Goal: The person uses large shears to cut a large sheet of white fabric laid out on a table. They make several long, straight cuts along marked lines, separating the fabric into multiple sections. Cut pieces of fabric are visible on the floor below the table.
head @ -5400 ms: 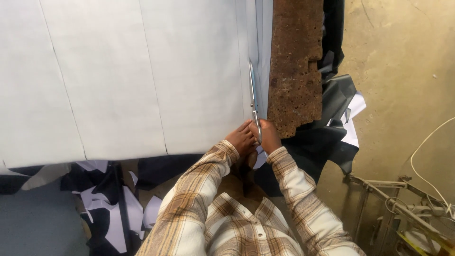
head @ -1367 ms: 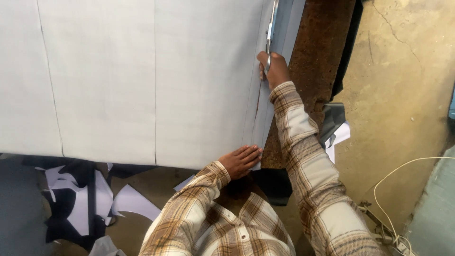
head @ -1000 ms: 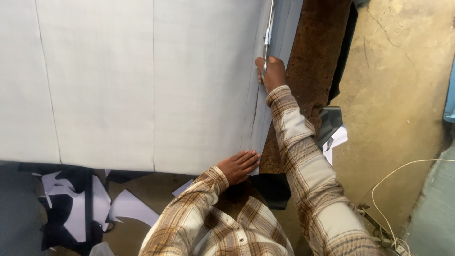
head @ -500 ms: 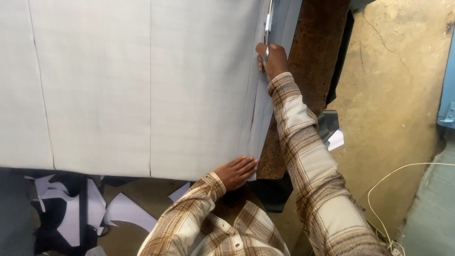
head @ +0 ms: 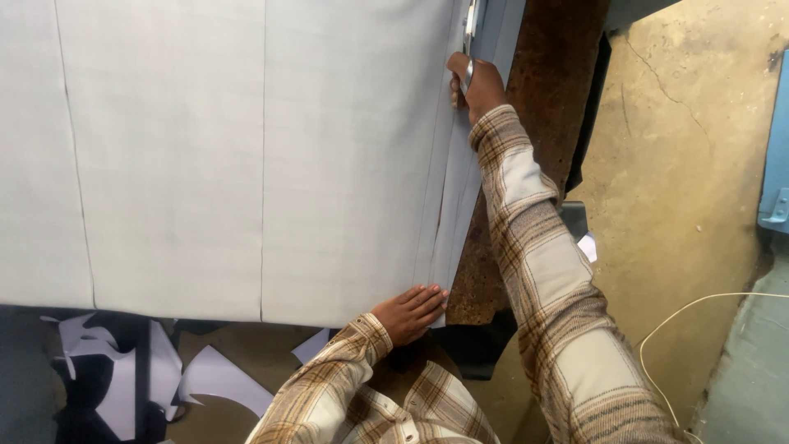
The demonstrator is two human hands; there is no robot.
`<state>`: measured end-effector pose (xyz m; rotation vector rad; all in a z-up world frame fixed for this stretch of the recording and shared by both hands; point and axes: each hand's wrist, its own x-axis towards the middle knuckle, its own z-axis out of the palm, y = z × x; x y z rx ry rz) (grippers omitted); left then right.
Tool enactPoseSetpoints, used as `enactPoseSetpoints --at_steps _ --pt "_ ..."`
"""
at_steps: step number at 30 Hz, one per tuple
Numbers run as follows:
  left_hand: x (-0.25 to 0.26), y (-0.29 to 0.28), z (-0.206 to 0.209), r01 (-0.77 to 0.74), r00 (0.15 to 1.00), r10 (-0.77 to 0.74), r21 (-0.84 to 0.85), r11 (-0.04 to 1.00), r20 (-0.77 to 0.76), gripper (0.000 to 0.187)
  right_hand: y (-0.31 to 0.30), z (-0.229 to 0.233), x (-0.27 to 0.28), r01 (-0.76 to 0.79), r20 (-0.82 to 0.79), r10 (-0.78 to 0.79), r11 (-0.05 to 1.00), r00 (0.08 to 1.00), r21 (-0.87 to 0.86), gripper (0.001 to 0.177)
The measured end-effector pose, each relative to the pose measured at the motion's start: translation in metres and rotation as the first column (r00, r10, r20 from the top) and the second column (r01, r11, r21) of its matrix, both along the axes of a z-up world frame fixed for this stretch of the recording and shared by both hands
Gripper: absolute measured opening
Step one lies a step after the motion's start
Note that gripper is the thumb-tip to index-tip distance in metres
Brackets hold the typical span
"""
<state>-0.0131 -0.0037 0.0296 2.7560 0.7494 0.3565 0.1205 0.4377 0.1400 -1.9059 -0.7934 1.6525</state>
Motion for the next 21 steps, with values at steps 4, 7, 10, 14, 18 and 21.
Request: enactPoseSetpoints --at_steps 4,7,10,14,18,21 --pt "0.001 -0.002 -0.002 -0.016 0.999 0.016 -0.011 1.0 0.038 0.062 0.002 -0.014 0.001 0.072 0.021 -0.072 0.997 0.997 -0.035 0.016" --pt "0.002 -0.004 -0.004 -0.014 0.999 0.015 -0.008 1.0 0.033 0.063 0.003 -0.025 0.004 0.115 0.005 -0.115 0.993 0.993 -0.001 0.023" --pt "0.002 -0.004 -0.005 -0.012 1.0 0.012 -0.009 1.0 0.02 0.064 0.01 -0.033 0.008 0.093 0.001 -0.093 0.996 0.996 -0.01 0.021" --pt "0.001 -0.003 -0.007 0.006 1.0 -0.007 -0.008 1.0 -0.016 0.07 0.032 -0.02 0.006 0.04 -0.014 -0.04 0.999 0.999 0.019 0.016" --pt "0.001 -0.004 -0.003 0.0 1.0 0.0 -0.013 1.0 -0.015 0.069 0.045 0.003 -0.002 0.053 0.023 -0.053 0.998 0.998 -0.017 0.014" --pt "0.001 -0.002 -0.001 -0.004 1.0 0.004 -0.001 1.0 -0.01 0.064 0.048 -0.003 0.0 0.057 0.03 -0.057 0.998 0.998 -0.005 0.015"
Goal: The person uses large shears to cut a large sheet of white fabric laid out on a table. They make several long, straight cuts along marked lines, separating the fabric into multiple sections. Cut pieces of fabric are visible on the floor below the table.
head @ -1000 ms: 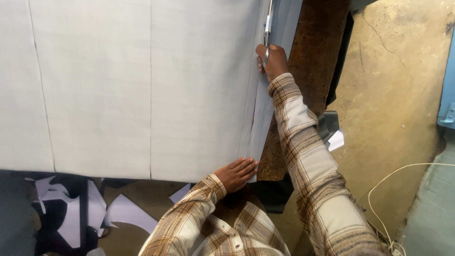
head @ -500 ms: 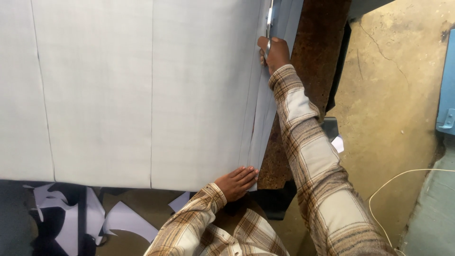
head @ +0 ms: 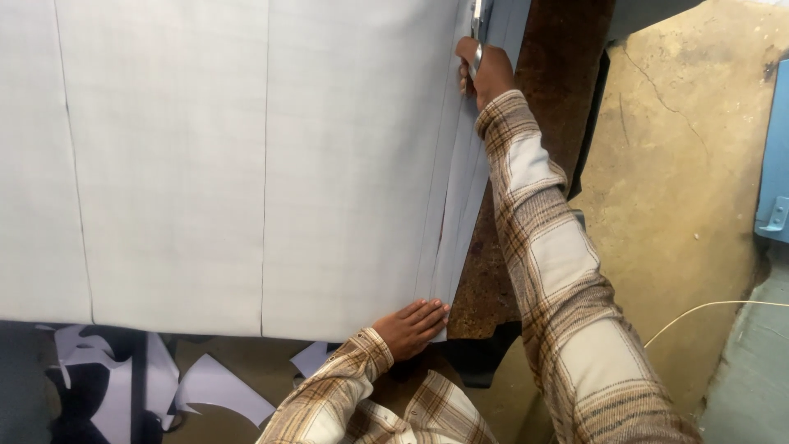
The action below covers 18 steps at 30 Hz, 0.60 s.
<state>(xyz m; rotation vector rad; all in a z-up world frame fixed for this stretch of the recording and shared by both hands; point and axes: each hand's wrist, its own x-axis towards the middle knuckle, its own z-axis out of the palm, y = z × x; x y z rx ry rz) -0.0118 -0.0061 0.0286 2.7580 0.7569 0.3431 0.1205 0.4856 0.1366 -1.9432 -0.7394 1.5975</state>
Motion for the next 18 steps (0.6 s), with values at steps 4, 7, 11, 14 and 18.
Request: enactPoseSetpoints --at_steps 4,7,11,14,18 --pt "-0.001 0.001 0.001 -0.003 1.0 0.003 -0.002 1.0 0.013 0.062 0.008 -0.048 0.014 0.025 -0.034 -0.024 0.999 0.999 0.044 0.014" --pt "0.0 0.001 0.004 -0.008 1.0 0.008 0.0 1.0 0.026 0.061 0.007 -0.044 0.012 0.024 -0.021 -0.022 0.998 1.0 0.061 0.014" --pt "-0.001 0.002 0.004 -0.012 0.998 0.013 -0.018 1.0 0.056 0.06 0.005 -0.023 0.009 -0.03 0.014 0.029 0.999 0.999 0.042 0.022" --pt "-0.001 0.001 0.002 -0.003 1.0 0.003 -0.006 1.0 0.03 0.062 0.011 -0.027 0.008 -0.013 -0.006 0.013 0.999 1.0 0.03 0.018" --pt "-0.002 0.002 0.003 0.004 0.999 -0.002 -0.039 0.999 0.048 0.065 0.016 -0.033 0.009 -0.026 0.014 0.025 0.998 1.0 0.053 0.017"
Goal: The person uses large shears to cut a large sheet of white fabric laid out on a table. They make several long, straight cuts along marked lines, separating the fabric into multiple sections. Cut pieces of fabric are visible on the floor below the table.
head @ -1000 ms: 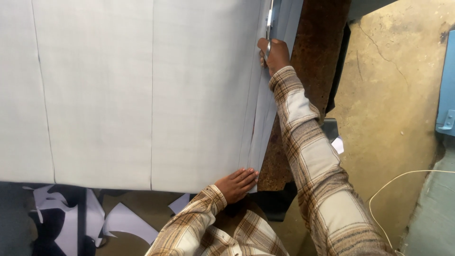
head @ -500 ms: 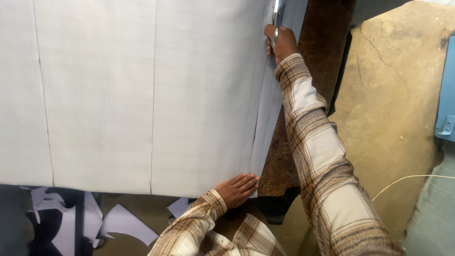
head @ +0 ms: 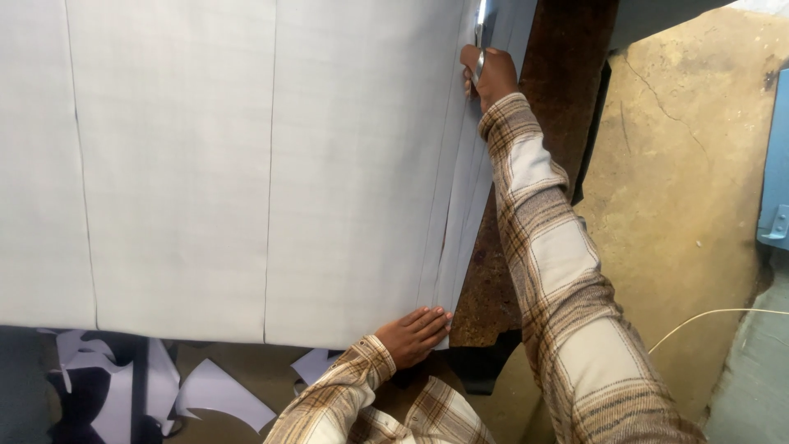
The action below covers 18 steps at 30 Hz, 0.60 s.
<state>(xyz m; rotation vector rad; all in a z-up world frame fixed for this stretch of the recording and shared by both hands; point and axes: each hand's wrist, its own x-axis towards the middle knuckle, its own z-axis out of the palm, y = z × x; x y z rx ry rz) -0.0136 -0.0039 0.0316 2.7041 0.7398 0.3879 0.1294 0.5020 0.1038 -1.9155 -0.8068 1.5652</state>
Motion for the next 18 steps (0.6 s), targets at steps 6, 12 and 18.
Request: enactPoseSetpoints --at_steps 6,12,18 --pt "0.004 -0.004 0.0 -0.012 1.0 0.012 0.005 1.0 0.008 0.061 -0.001 -0.008 -0.001 0.063 0.001 -0.063 0.998 0.998 0.029 0.019" --pt "0.005 -0.007 -0.009 0.023 0.998 -0.024 -0.016 1.0 -0.052 0.068 -0.008 -0.004 0.001 -0.066 0.11 0.06 0.997 0.992 0.05 0.02" --pt "0.011 -0.008 -0.016 -0.019 0.998 0.021 0.041 0.999 -0.056 0.065 -0.059 -0.013 0.008 -0.101 0.181 0.097 0.995 0.979 0.018 0.018"
